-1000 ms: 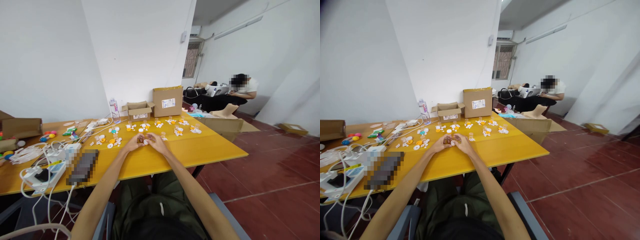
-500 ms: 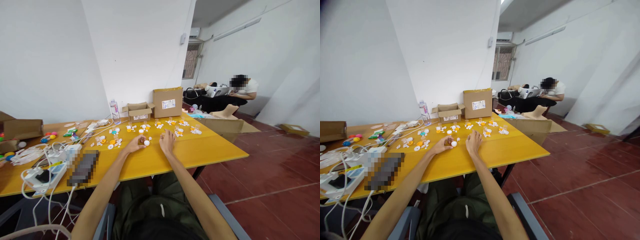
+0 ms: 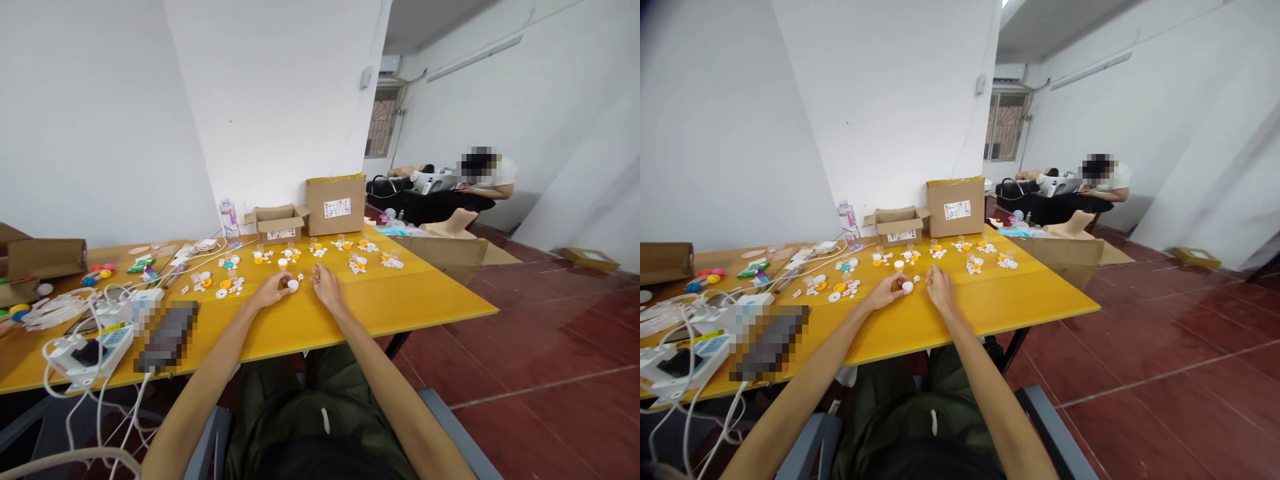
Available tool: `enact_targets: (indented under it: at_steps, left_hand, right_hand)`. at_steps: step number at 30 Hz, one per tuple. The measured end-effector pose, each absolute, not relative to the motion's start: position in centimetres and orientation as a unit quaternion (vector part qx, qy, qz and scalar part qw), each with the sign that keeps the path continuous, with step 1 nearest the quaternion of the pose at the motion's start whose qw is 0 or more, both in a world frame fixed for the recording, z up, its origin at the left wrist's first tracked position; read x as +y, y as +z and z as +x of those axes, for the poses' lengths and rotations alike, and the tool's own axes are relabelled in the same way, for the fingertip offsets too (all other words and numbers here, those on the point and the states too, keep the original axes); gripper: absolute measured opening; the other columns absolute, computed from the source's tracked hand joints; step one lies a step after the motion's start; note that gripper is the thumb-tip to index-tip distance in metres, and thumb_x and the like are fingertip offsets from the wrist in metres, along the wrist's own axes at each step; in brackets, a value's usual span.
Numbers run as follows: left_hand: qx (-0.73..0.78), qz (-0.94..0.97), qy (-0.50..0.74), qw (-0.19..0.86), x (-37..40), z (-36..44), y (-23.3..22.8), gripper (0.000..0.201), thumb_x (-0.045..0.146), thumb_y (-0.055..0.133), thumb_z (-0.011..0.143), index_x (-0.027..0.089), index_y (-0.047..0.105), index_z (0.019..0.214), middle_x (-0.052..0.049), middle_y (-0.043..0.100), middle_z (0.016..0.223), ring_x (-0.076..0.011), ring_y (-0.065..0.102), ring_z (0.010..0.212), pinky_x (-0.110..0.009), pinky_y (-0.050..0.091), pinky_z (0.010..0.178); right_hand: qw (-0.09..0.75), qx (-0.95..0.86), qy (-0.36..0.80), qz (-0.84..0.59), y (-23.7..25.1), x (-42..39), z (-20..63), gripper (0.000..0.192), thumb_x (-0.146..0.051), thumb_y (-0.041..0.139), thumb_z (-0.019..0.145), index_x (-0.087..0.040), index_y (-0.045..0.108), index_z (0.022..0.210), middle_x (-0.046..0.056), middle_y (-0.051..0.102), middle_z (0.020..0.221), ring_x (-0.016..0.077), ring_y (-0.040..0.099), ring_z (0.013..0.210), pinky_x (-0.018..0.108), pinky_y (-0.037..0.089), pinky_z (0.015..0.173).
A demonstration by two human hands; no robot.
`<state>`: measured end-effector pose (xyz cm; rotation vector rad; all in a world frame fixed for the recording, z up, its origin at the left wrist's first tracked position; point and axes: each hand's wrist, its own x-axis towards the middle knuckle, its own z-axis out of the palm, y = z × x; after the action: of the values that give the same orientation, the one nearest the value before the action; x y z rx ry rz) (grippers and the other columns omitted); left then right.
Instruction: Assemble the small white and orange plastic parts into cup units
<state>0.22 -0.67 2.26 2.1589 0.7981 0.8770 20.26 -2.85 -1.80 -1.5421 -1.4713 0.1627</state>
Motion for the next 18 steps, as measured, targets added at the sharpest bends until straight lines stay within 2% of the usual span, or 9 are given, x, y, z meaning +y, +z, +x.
enact_targets:
  at_steps: [8, 13, 18]
  left_hand:
    - [0.308, 0.848, 0.329, 0.280, -0.7, 0.0, 2.4, 0.014, 0.025, 0.066, 0.080, 0.019, 0.064, 0.093, -0.003, 0.065, 0.090, -0.0194, 0.060, 0.085, -0.035, 0.050, 0.087]
    - [0.326, 0.856, 0.321, 0.240, -0.3, -0.1, 2.2, 0.015, 0.025, 0.064, 0.081, 0.020, 0.064, 0.096, -0.002, 0.067, 0.091, -0.0191, 0.061, 0.087, -0.034, 0.051, 0.089]
    - [0.339, 0.857, 0.321, 0.218, 0.0, -0.2, 1.8, 0.019, 0.022, 0.063, 0.081, 0.021, 0.064, 0.100, -0.002, 0.067, 0.093, -0.0192, 0.062, 0.087, -0.034, 0.051, 0.089]
  right_hand:
    - [0.441, -0.620, 0.058, -0.647, -0.6, -3.5, 19.6, 0.044, -0.003, 0.053, 0.077, -0.020, 0.060, 0.117, 0.006, 0.072, 0.102, 0.0202, 0.067, 0.094, 0.033, 0.051, 0.087]
    - [0.425, -0.615, 0.021, -0.664, -0.5, -3.7, 19.8, 0.042, -0.006, 0.056, 0.078, -0.022, 0.061, 0.117, 0.008, 0.071, 0.108, 0.0225, 0.063, 0.103, 0.032, 0.047, 0.090]
    - [0.360, -0.585, -0.020, -0.727, -0.1, -4.1, 19.4, 0.038, -0.011, 0.058, 0.082, -0.023, 0.062, 0.118, 0.010, 0.071, 0.112, 0.0251, 0.062, 0.104, 0.034, 0.045, 0.087]
